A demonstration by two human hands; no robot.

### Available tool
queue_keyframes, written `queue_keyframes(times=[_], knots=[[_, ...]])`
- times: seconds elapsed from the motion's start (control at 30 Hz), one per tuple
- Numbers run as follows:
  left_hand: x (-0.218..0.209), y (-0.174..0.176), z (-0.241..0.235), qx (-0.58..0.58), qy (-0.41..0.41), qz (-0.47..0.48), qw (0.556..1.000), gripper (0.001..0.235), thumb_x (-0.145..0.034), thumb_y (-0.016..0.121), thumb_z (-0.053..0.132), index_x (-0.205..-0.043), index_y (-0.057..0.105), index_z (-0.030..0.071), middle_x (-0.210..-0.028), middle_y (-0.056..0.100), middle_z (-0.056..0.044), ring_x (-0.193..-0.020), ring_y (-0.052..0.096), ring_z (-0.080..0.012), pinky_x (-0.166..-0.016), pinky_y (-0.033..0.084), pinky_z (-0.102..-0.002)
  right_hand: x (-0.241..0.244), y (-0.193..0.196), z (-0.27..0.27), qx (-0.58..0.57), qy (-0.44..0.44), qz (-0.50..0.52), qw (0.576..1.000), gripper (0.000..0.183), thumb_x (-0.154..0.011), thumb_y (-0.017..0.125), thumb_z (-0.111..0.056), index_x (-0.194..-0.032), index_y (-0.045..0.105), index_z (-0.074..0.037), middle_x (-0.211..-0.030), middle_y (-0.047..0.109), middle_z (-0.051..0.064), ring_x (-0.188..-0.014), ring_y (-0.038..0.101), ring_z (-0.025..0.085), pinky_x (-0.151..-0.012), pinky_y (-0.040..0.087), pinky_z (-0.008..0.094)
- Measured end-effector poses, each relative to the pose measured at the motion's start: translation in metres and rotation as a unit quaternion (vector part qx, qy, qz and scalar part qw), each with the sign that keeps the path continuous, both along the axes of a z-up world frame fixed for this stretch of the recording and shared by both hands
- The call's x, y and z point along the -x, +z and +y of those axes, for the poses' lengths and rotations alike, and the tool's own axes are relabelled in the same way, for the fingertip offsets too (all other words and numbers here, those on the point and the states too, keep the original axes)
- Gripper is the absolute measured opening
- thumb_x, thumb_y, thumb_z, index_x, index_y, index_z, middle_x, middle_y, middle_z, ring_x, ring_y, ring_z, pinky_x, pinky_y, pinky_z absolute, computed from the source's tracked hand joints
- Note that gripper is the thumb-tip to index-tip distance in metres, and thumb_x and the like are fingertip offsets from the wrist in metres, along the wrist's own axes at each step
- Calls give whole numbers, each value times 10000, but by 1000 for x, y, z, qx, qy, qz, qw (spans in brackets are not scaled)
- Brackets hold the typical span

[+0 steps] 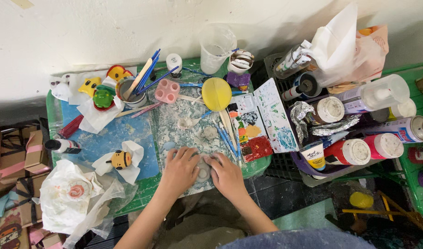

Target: The person shapes a piece of clay by hand, wipes the surface with a yellow sponge, and uses a blue tool to carve details into the material.

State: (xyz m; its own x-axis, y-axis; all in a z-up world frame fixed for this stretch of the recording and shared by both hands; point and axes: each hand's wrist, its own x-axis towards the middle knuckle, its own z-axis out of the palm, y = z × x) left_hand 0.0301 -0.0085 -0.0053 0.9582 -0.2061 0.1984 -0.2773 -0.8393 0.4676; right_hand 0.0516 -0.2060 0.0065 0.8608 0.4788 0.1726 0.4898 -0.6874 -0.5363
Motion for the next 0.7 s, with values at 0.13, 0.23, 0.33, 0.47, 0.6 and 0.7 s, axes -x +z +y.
queue_keyframes(times=[0.13, 0.23, 0.33, 0.47, 0.6, 0.7], knots=[[2, 10, 6, 4, 10, 1, 1000, 371, -778, 711, 196, -1139, 693, 111, -1263, 649, -61, -1200, 571, -266, -1025, 379, -526, -13, 10, -2, -104, -36, 107, 988, 310, -970, 591, -57, -1264, 667, -122, -1182, 687, 65, -1006, 718, 271, -822, 577, 382], [11, 13, 11, 34, 38, 7, 999, 478, -780, 712, 203, -1245, 655, 106, -1275, 644, -70, -1205, 577, -274, -1041, 380, -520, -16, 14, 0, -115, -54, 168, 978, 325, -963, 600, -112, -1285, 646, -112, -1196, 674, 75, -924, 706, 271, -807, 564, 380], [21, 13, 10, 67, 36, -2, 997, 529, -811, 723, 245, -1310, 612, 110, -1283, 646, -80, -1221, 580, -291, -1028, 382, -514, -14, 12, 5, -55, -36, 96, 993, 276, -915, 712, -188, -1187, 730, -141, -1117, 684, 86, -965, 707, 283, -776, 562, 382], [35, 5, 11, 106, 54, -28, 993, 616, -851, 725, 255, -1409, 535, 78, -1287, 629, -132, -1243, 558, -331, -1028, 402, -497, -14, 7, 4, -51, -44, 111, 991, 290, -918, 708, -203, -1203, 740, -157, -1123, 700, 71, -997, 703, 288, -802, 558, 378], [47, -1, 16, 103, 122, -16, 987, 610, -862, 722, 198, -1433, 533, 96, -1273, 628, -142, -1234, 555, -334, -1042, 406, -489, -16, 8, -5, -93, -41, 146, 984, 280, -994, 600, -152, -1263, 676, -139, -1157, 677, 82, -992, 683, 289, -838, 538, 387], [53, -3, 17, 132, 97, -7, 987, 598, -866, 685, 135, -1438, 522, 79, -1268, 687, -51, -1238, 587, -283, -1033, 408, -481, -13, 6, -3, -83, -39, 144, 985, 310, -997, 555, -113, -1280, 675, -152, -1119, 664, 88, -966, 672, 292, -817, 529, 396]])
